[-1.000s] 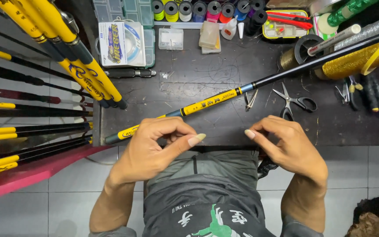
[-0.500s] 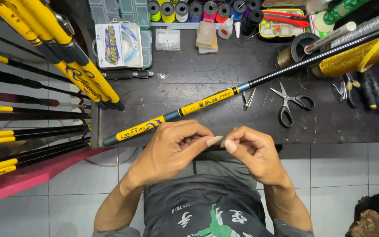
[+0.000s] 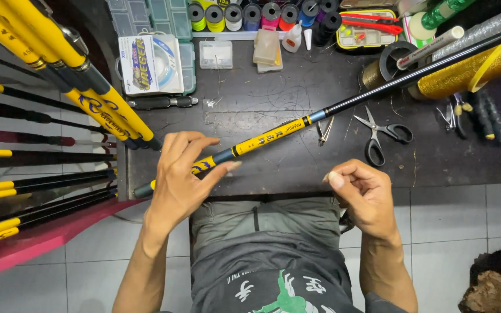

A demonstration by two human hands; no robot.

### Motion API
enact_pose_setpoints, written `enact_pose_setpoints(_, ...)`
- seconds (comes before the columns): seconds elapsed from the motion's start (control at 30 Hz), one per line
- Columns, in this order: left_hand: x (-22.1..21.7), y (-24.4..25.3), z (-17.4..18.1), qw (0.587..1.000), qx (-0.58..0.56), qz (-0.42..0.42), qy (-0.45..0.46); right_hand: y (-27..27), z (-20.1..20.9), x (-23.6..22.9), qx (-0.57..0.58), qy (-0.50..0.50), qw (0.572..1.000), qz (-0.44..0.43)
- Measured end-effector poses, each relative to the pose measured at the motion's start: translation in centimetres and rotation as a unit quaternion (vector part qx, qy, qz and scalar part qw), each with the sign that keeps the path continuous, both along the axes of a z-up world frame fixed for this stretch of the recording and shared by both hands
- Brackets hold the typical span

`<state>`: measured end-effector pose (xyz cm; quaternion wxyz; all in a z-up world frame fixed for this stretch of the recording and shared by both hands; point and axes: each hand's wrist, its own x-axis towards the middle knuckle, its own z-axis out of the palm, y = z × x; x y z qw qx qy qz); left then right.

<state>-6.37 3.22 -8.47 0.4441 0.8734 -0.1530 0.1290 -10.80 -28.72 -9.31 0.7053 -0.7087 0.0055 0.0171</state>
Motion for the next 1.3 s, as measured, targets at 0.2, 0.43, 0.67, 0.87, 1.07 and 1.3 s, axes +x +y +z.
enact_pose_setpoints(0.2, -0.1, 0.6, -3.3, 0.995, 0.09, -0.045, -0.005, -0.3, -1.1, -0.2, 0.031, -0.006, 0.999, -0.019)
enact_pose_setpoints(0.43, 0.0, 1.1, -7.9, 0.995, 0.094, -0.004, -0.021, 0.3, -1.6, 0.0, 0.057, -0.009, 0.998, -0.021)
enact_pose_setpoints(0.67, -0.3, 1.1, -10.3, 0.995, 0.071, 0.022, -0.067, 0.5, -1.4, -0.1, 0.061, -0.012, 0.998, -0.029)
enact_pose_setpoints(0.87, -0.8, -0.2, -7.0, 0.998, 0.015, -0.018, -0.065, 0.1, -1.4, -0.6, 0.048, -0.022, 0.998, -0.019)
enact_pose_setpoints(1.07, -2.2, -1.6, -4.3, 0.997, -0.045, -0.042, -0.04, -0.3, 2.5, -0.9, 0.031, -0.148, 0.981, 0.124)
enact_pose_setpoints(1.3, -3.6, -2.0, 1.2, 0.991, -0.069, -0.096, -0.068, -0.3, 4.9, -1.4, -0.036, -0.173, 0.976, 0.127)
